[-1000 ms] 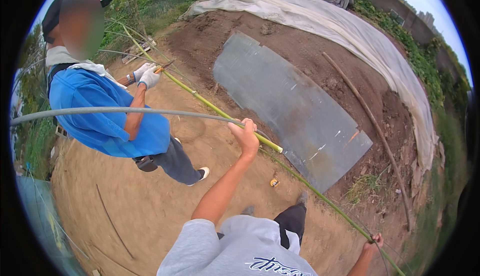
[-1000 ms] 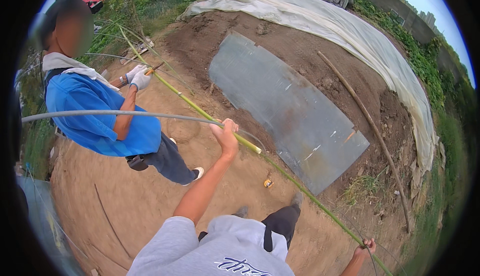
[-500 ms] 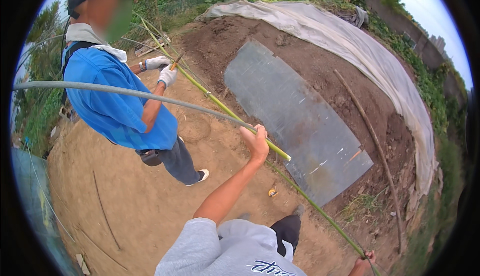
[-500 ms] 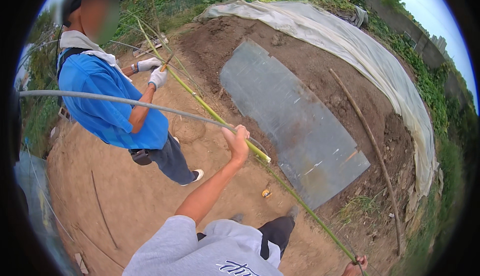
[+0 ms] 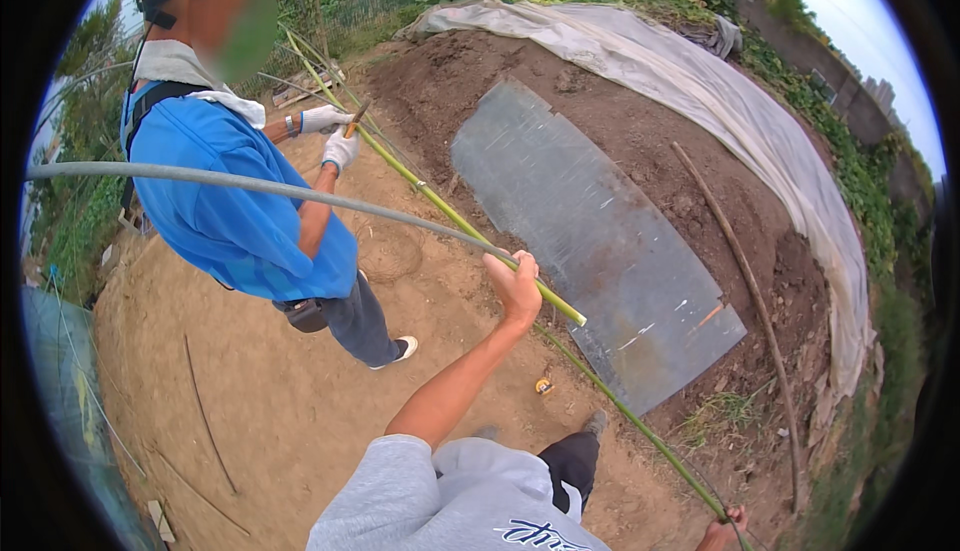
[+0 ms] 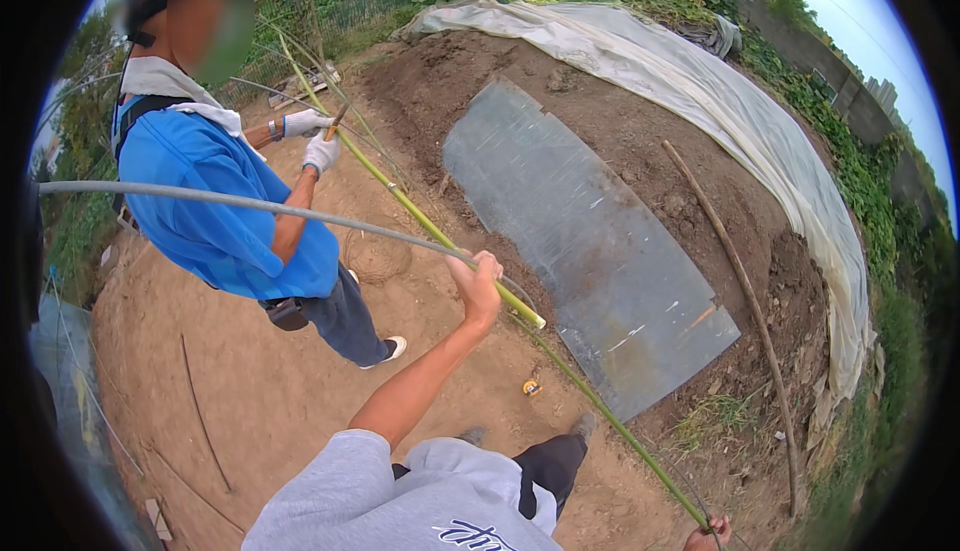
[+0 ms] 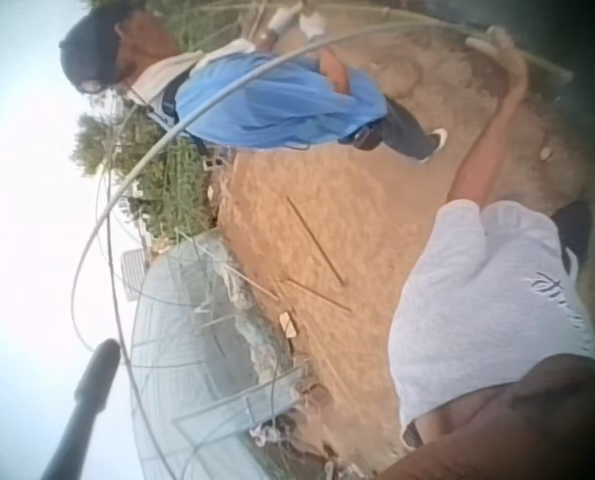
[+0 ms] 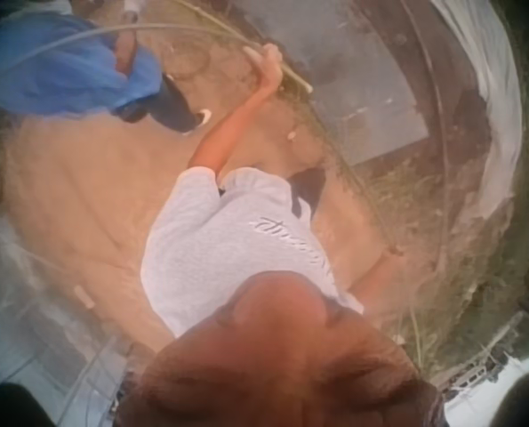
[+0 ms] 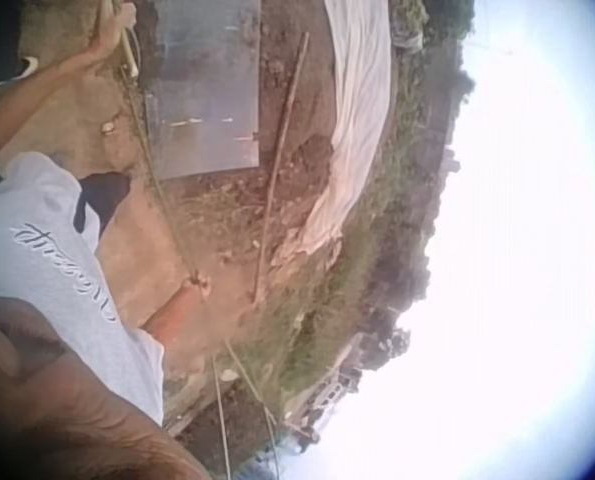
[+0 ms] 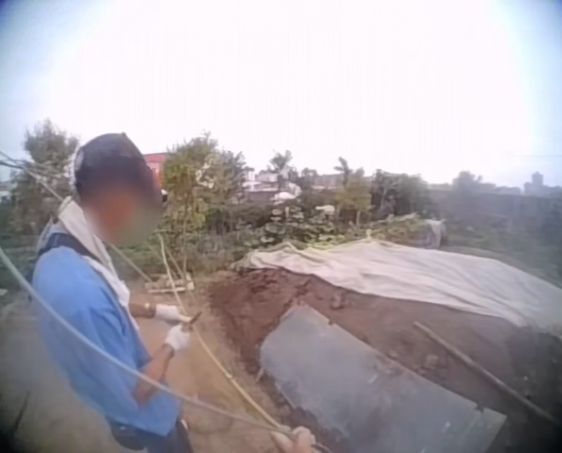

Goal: The person holds and aligns long bamboo poles with metal arches to assemble a greenhouse frame. They repeatedly position the poles, adjust their grip, and coordinate with another person to fit the components together.

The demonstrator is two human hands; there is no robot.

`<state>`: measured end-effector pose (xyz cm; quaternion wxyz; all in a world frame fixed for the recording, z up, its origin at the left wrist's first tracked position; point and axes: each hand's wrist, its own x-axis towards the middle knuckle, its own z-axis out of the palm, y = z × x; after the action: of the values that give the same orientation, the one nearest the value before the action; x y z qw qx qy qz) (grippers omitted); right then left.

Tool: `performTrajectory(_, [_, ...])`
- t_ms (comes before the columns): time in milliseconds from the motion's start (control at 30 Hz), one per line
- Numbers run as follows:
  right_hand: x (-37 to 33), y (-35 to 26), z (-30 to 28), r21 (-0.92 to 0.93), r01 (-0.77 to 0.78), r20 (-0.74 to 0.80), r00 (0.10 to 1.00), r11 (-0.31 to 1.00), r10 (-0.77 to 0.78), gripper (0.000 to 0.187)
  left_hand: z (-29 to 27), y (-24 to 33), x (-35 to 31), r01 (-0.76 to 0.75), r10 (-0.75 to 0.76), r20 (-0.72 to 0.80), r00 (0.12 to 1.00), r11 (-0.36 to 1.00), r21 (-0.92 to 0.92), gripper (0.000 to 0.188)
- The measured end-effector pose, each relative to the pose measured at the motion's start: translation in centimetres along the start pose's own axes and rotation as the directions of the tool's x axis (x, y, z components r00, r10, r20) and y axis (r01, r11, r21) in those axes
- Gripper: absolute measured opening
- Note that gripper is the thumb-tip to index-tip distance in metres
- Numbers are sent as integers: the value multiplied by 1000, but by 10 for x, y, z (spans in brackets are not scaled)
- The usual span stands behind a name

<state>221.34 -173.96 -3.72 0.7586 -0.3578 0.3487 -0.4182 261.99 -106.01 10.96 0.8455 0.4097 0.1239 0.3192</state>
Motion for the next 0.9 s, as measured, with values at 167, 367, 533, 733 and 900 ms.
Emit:
performTrajectory(167, [-55,-11,56,-63,2,-23,1000,998,-4,15,-1,-1,3,2,-2,8,1000,1000,4,25])
performTrajectory(367, [-36,-5,44,-76,49,-24,998,996,-51,13,8,0,7,17,-16,-11,1000,999,30,24])
performTrajectory(533, [-18,1,33,-52,20,-13,1000,998,-20,12,11,2,8,16,-15,-15,1000,999,29,24])
performTrajectory(733, [-32,3,52,-66,7,-15,1000,998,-8,11,11,5,4,31,-31,-1,1000,999,33,25])
performTrajectory(900, [-32,7,59,-79,-3,-18,1000,997,2,10,3,-1,3,8,-8,1,1000,1000,23,24])
